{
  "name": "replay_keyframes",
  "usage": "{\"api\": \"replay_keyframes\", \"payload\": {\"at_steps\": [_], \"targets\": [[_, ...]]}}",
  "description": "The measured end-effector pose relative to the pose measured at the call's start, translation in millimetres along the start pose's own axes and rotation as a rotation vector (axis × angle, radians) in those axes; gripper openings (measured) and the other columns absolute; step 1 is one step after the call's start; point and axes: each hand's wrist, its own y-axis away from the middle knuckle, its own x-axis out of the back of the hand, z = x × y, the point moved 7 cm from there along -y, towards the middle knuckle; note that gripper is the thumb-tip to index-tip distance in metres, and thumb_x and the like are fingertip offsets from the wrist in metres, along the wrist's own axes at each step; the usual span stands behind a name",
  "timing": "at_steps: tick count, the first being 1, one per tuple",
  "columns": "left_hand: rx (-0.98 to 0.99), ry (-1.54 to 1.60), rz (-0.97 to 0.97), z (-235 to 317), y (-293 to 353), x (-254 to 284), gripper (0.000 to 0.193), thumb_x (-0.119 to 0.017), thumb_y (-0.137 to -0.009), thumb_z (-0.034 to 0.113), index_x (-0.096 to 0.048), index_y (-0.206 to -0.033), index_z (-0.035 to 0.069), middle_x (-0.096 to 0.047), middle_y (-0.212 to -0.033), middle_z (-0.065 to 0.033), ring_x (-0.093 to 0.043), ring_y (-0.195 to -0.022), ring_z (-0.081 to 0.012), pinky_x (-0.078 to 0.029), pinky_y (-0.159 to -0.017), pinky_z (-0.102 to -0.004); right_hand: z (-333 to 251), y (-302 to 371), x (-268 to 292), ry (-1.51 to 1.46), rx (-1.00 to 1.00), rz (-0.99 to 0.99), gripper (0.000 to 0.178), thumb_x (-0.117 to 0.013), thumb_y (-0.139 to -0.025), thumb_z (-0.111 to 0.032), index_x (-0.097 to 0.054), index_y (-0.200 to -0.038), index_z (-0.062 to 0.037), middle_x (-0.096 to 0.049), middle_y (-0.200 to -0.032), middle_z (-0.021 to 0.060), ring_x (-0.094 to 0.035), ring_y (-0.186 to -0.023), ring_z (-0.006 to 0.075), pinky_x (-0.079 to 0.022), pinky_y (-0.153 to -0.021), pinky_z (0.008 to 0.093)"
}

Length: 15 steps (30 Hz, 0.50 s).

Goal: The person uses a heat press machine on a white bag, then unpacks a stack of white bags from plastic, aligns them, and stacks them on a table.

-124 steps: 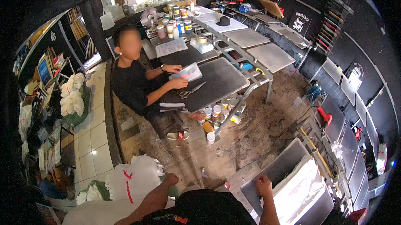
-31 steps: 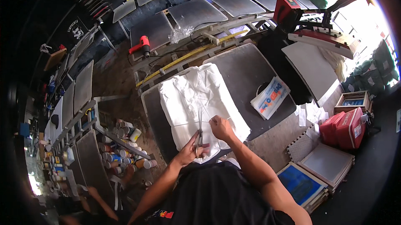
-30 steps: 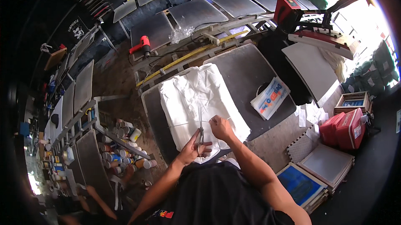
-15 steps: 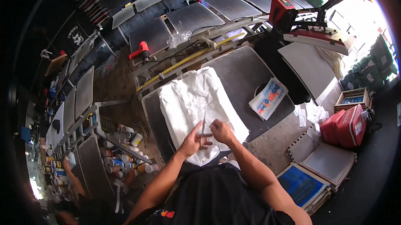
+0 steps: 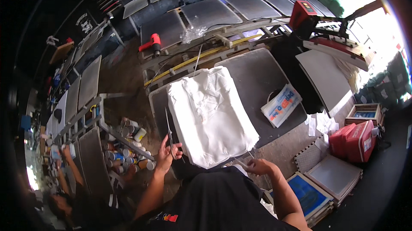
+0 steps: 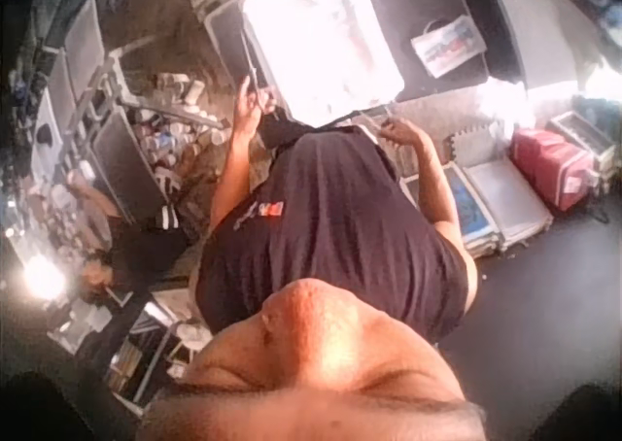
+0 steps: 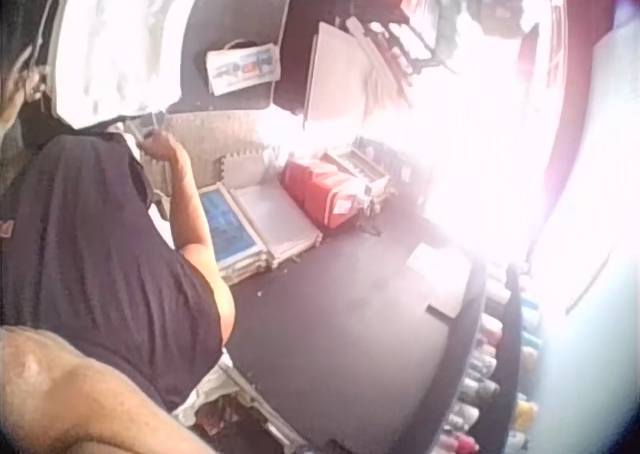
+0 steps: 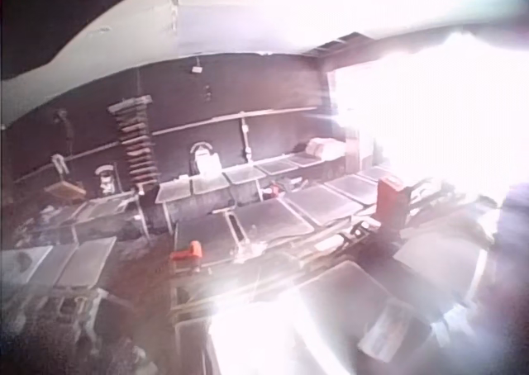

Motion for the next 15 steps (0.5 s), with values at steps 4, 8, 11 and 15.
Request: {"api": "replay_keyframes", "payload": {"at_steps": [4, 8, 11, 15], "targets": [[-0.033, -0.098, 0.120, -45.9, 35.2, 42.5, 0.079, -0.066, -0.096, 0.006, -0.021, -0.160, 0.012, -0.072, -0.111, -0.0146, -0.070, -0.081, -0.0154, -0.059, -0.071, -0.0289, -15.3, 1.4, -10.4, 0.073, -0.142, -0.177, 0.043, -0.071, -0.089, -0.043, -0.075, -0.109, -0.0042, -0.075, -0.085, 0.0147, -0.074, -0.080, 0.0256, -0.057, -0.074, 0.0380], [-0.132, -0.604, 0.250, -45.6, 75.8, 69.1, 0.073, -0.061, -0.092, -0.001, -0.029, -0.157, 0.012, -0.076, -0.104, -0.0094, -0.072, -0.084, -0.0185, -0.057, -0.077, -0.0341, -33.0, -10.1, 62.3, 0.161, 0.205, 0.689, 0.036, -0.071, -0.088, -0.034, -0.073, -0.102, -0.0018, -0.072, -0.088, 0.0257, -0.072, -0.084, 0.0389, -0.056, -0.075, 0.0430], [-0.063, -0.700, 0.402, -53.0, 100.2, 106.2, 0.072, -0.063, -0.091, 0.003, -0.032, -0.155, 0.014, -0.077, -0.104, -0.0092, -0.073, -0.092, -0.0333, -0.056, -0.080, -0.0451, -74.7, -16.3, 97.4, 0.168, 0.250, 0.770, 0.026, -0.069, -0.087, -0.024, -0.070, -0.100, -0.0010, -0.071, -0.091, 0.0248, -0.071, -0.088, 0.0379, -0.055, -0.079, 0.0423], [-0.010, -0.739, 0.666, -35.4, 142.5, 185.8, 0.062, -0.060, -0.091, -0.001, -0.043, -0.149, 0.012, -0.073, -0.109, -0.0167, -0.070, -0.101, -0.0353, -0.054, -0.086, -0.0442, -99.8, -41.3, 94.5, 0.311, 0.318, 0.731, 0.024, -0.067, -0.089, -0.020, -0.069, -0.101, 0.0011, -0.072, -0.097, 0.0195, -0.071, -0.087, 0.0344, -0.056, -0.080, 0.0430]]}}
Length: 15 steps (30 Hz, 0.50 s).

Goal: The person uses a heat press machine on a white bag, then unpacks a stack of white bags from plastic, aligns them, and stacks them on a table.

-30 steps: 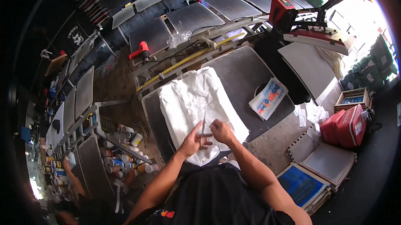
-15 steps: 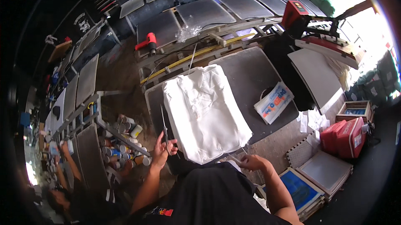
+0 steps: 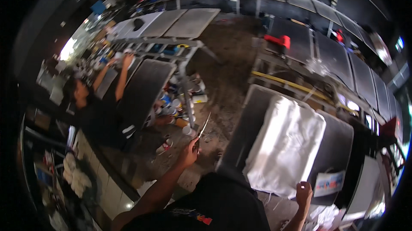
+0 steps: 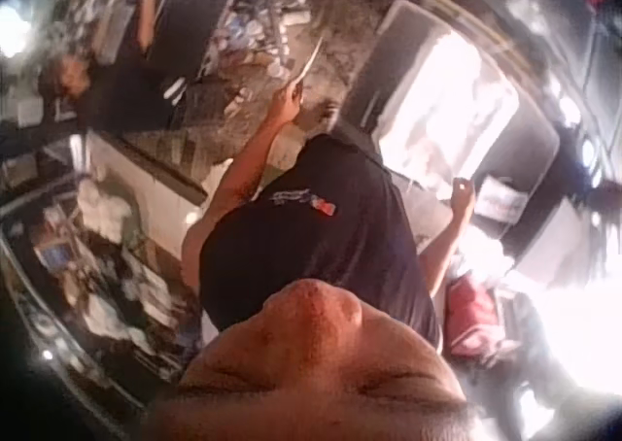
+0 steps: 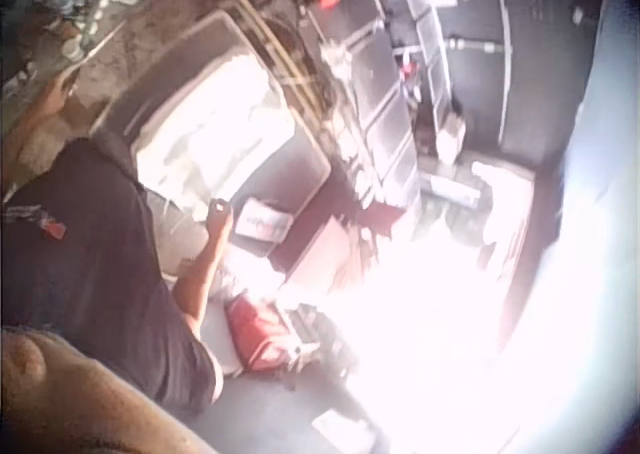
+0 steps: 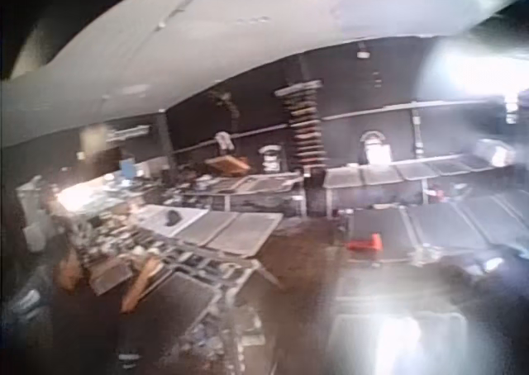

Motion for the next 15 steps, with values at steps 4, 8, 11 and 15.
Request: {"api": "replay_keyframes", "payload": {"at_steps": [4, 8, 11, 15], "targets": [[-0.011, -0.212, 0.343, -74.0, -26.5, 76.4, 0.055, -0.054, -0.090, -0.005, -0.053, -0.143, 0.013, -0.070, -0.115, -0.0188, -0.067, -0.108, -0.0361, -0.052, -0.093, -0.0438, -20.7, -0.6, -31.2, 0.025, 0.003, -0.118, 0.025, -0.070, -0.089, -0.021, -0.069, -0.100, 0.0012, -0.071, -0.099, 0.0199, -0.071, -0.088, 0.0332, -0.057, -0.076, 0.0415], [0.251, -0.283, 0.410, -134.2, -88.9, 163.1, 0.045, -0.051, -0.090, 0.001, -0.058, -0.133, 0.008, -0.065, -0.122, -0.0232, -0.060, -0.118, -0.0427, -0.048, -0.099, -0.0497, -17.0, 22.1, -48.5, 0.068, 0.022, -0.029, 0.021, -0.069, -0.089, -0.016, -0.066, -0.101, 0.0001, -0.066, -0.101, 0.0216, -0.069, -0.092, 0.0368, -0.058, -0.077, 0.0448], [0.355, -0.414, 0.382, -190.8, -132.4, 210.8, 0.035, -0.053, -0.092, 0.009, -0.062, -0.126, 0.004, -0.066, -0.117, -0.0232, -0.062, -0.115, -0.0399, -0.050, -0.099, -0.0464, -24.2, 47.4, -48.6, 0.055, -0.135, 0.023, 0.032, -0.072, -0.087, -0.018, -0.066, -0.115, -0.0025, -0.061, -0.121, 0.0235, -0.066, -0.106, 0.0404, -0.057, -0.087, 0.0455], [0.021, -0.528, 0.620, -291.0, -173.5, 264.9, 0.028, -0.059, -0.090, 0.011, -0.067, -0.109, -0.007, -0.066, -0.122, -0.0245, -0.060, -0.119, -0.0382, -0.045, -0.106, -0.0468, -54.8, 76.0, -45.7, 0.200, -0.199, 0.149, 0.042, -0.076, -0.081, -0.018, -0.064, -0.118, -0.0013, -0.062, -0.123, 0.0223, -0.064, -0.111, 0.0389, -0.053, -0.095, 0.0473]]}}
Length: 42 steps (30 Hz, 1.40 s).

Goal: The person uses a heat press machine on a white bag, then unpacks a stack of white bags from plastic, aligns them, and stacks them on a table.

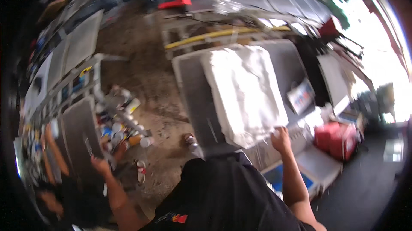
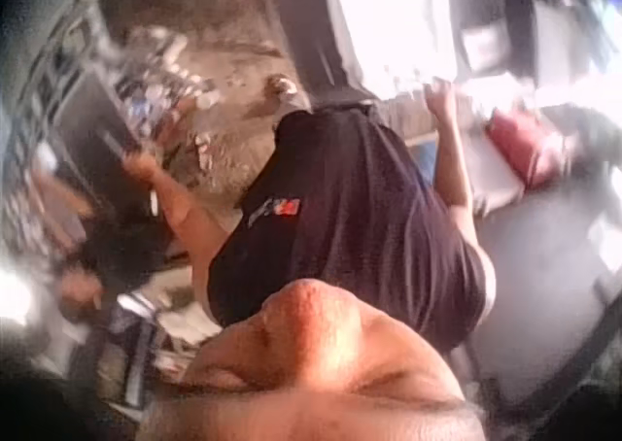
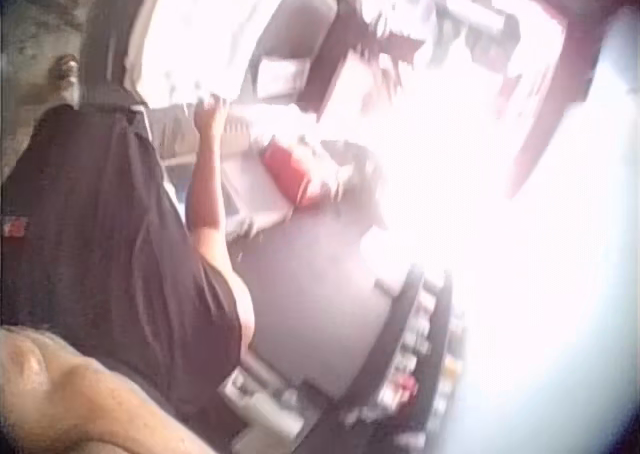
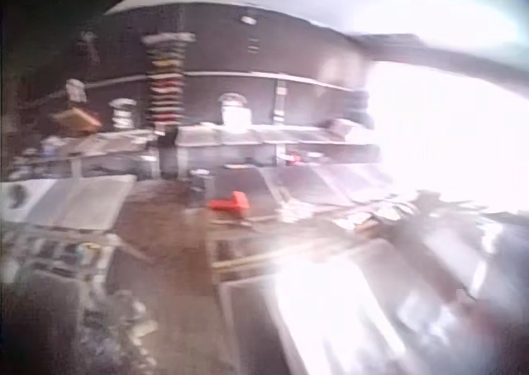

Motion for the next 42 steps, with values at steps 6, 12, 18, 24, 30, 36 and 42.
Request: {"api": "replay_keyframes", "payload": {"at_steps": [6, 12, 18, 24, 30, 36, 42], "targets": [[0.118, -0.362, -0.298, -123.3, -30.8, -59.2, 0.053, -0.058, -0.088, 0.015, -0.053, -0.134, -0.010, -0.058, -0.134, -0.0312, -0.055, -0.127, -0.0427, -0.042, -0.111, -0.0469, -129.6, 42.8, -16.3, 0.034, 0.108, -0.192, 0.078, -0.083, -0.075, -0.028, -0.050, -0.142, -0.0045, -0.045, -0.150, 0.0224, -0.042, -0.139, 0.0435, -0.038, -0.115, 0.0495], [0.302, -0.422, -0.568, -71.3, -46.8, -47.7, 0.055, -0.056, -0.088, 0.026, -0.059, -0.134, -0.005, -0.058, -0.137, -0.0297, -0.056, -0.129, -0.0413, -0.042, -0.112, -0.0471, -157.7, 51.8, -70.2, 0.109, 0.187, -0.127, 0.104, -0.087, -0.071, -0.044, -0.036, -0.153, -0.0057, -0.034, -0.159, 0.0201, -0.026, -0.149, 0.0454, -0.030, -0.119, 0.0557], [-0.098, 0.417, -0.647, 171.8, 45.8, -71.3, 0.029, -0.056, -0.097, 0.017, -0.067, -0.115, -0.003, -0.069, -0.113, -0.0188, -0.066, -0.105, -0.0317, -0.052, -0.093, -0.0415, -177.0, 9.9, -87.4, 0.147, -0.023, -0.234, 0.113, -0.086, -0.068, -0.051, -0.029, -0.158, -0.0126, -0.020, -0.166, 0.0176, -0.017, -0.151, 0.0504, -0.028, -0.111, 0.0726], [-0.043, 1.056, -1.371, 469.2, 275.4, -53.7, 0.044, -0.063, -0.101, 0.030, -0.061, -0.133, -0.001, -0.072, -0.112, -0.0100, -0.068, -0.101, -0.0152, -0.054, -0.086, -0.0289, -154.6, 6.2, -76.1, 0.006, 0.104, -0.212, 0.094, -0.084, -0.070, -0.048, -0.047, -0.148, -0.0099, -0.032, -0.160, 0.0176, -0.030, -0.143, 0.0553, -0.032, -0.111, 0.0689], [0.110, 1.026, -1.296, 572.0, 341.5, -45.7, 0.042, -0.060, -0.101, 0.038, -0.064, -0.115, -0.001, -0.068, -0.093, -0.0076, -0.063, -0.083, -0.0153, -0.051, -0.075, -0.0310, -124.3, -8.8, -53.4, -0.310, 0.323, -0.266, 0.095, -0.082, -0.074, -0.047, -0.045, -0.145, 0.0030, -0.057, -0.139, 0.0228, -0.047, -0.138, 0.0389, -0.038, -0.115, 0.0459], [0.393, 1.259, -1.386, 636.1, 355.2, 9.1, 0.048, -0.048, -0.103, 0.045, -0.056, -0.127, 0.004, -0.063, -0.124, -0.0109, -0.065, -0.100, -0.0206, -0.053, -0.086, -0.0358, -116.1, -28.2, -9.5, -0.576, 0.245, -0.408, 0.104, -0.083, -0.074, -0.047, -0.035, -0.149, 0.0068, -0.061, -0.129, 0.0334, -0.060, -0.123, 0.0443, -0.048, -0.103, 0.0449], [0.334, 1.513, -1.243, 647.7, 340.5, 48.8, 0.069, -0.049, -0.100, 0.054, -0.035, -0.153, 0.011, -0.058, -0.142, -0.0158, -0.054, -0.129, -0.0289, -0.034, -0.112, -0.0453, -102.0, -101.3, 99.1, -0.556, 0.265, -0.161, 0.058, -0.078, -0.080, -0.030, -0.061, -0.125, 0.0026, -0.071, -0.101, 0.0299, -0.071, -0.098, 0.0422, -0.056, -0.086, 0.0456]]}}
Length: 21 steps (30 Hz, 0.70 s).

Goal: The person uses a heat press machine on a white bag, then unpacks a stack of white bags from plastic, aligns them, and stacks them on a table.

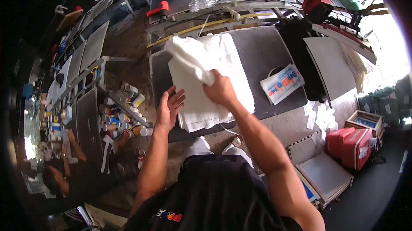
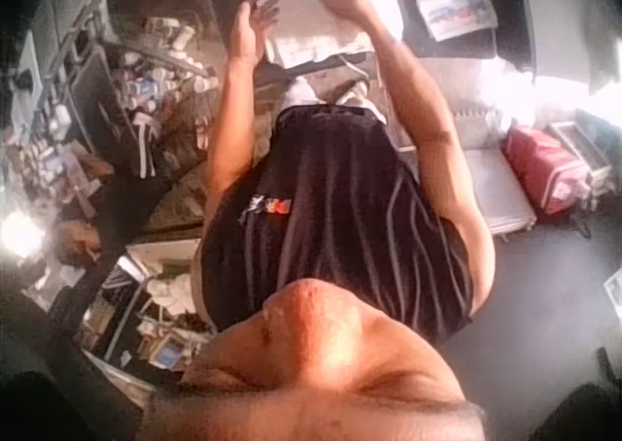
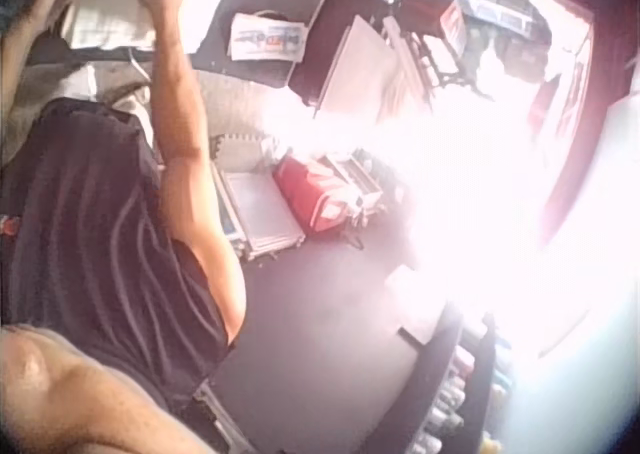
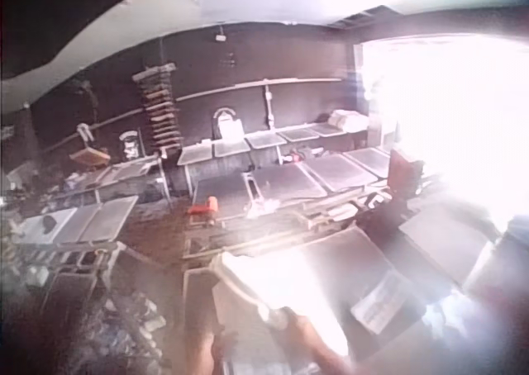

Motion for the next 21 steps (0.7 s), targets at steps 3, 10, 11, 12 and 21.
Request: {"api": "replay_keyframes", "payload": {"at_steps": [3, 10, 11, 12, 21], "targets": [[0.032, -0.047, 0.131, -13.4, 11.1, 30.2, 0.064, -0.054, -0.101, 0.046, -0.036, -0.151, 0.010, -0.054, -0.146, -0.0160, -0.053, -0.131, -0.0308, -0.039, -0.110, -0.0495, -51.9, -4.0, 92.9, 0.030, 0.150, 0.075, 0.047, -0.077, -0.081, -0.021, -0.063, -0.122, -0.0023, -0.073, -0.097, 0.0259, -0.072, -0.095, 0.0395, -0.057, -0.084, 0.0436], [0.177, -0.078, -0.074, -79.3, -2.3, -36.8, 0.081, -0.058, -0.099, 0.057, -0.026, -0.157, 0.011, -0.051, -0.148, -0.0205, -0.052, -0.134, -0.0360, -0.048, -0.104, -0.0502, -150.9, 36.9, 250.2, -0.284, 0.430, 0.337, 0.047, -0.077, -0.084, -0.013, -0.064, -0.127, 0.0018, -0.072, -0.105, 0.0102, -0.068, -0.092, 0.0190, -0.054, -0.086, 0.0333], [0.208, 0.015, -0.159, -86.5, -12.2, -61.1, 0.089, -0.055, -0.095, 0.066, -0.023, -0.159, 0.011, -0.045, -0.152, -0.0191, -0.047, -0.137, -0.0370, -0.045, -0.106, -0.0518, -159.9, 45.6, 262.4, -0.417, 0.463, 0.360, 0.048, -0.076, -0.084, -0.013, -0.063, -0.127, 0.0029, -0.071, -0.107, 0.0111, -0.068, -0.095, 0.0204, -0.053, -0.088, 0.0334], [0.242, 0.106, -0.240, -93.2, -21.2, -81.7, 0.099, -0.052, -0.092, 0.075, -0.020, -0.160, 0.012, -0.040, -0.156, -0.0177, -0.043, -0.141, -0.0380, -0.043, -0.108, -0.0533, -163.1, 54.0, 269.8, -0.556, 0.491, 0.377, 0.049, -0.076, -0.084, -0.013, -0.062, -0.128, 0.0040, -0.070, -0.110, 0.0121, -0.068, -0.098, 0.0219, -0.052, -0.091, 0.0336], [-0.011, 0.616, -0.528, -1.9, 0.0, -58.4, 0.105, -0.046, -0.086, 0.084, -0.036, -0.155, 0.005, -0.049, -0.151, -0.0124, -0.051, -0.135, -0.0275, -0.043, -0.112, -0.0454, 134.6, 127.2, 120.7, -1.098, -0.321, 0.309, 0.063, -0.078, -0.080, -0.017, -0.052, -0.136, -0.0031, -0.063, -0.109, 0.0088, -0.064, -0.099, 0.0253, -0.055, -0.090, 0.0422]]}}
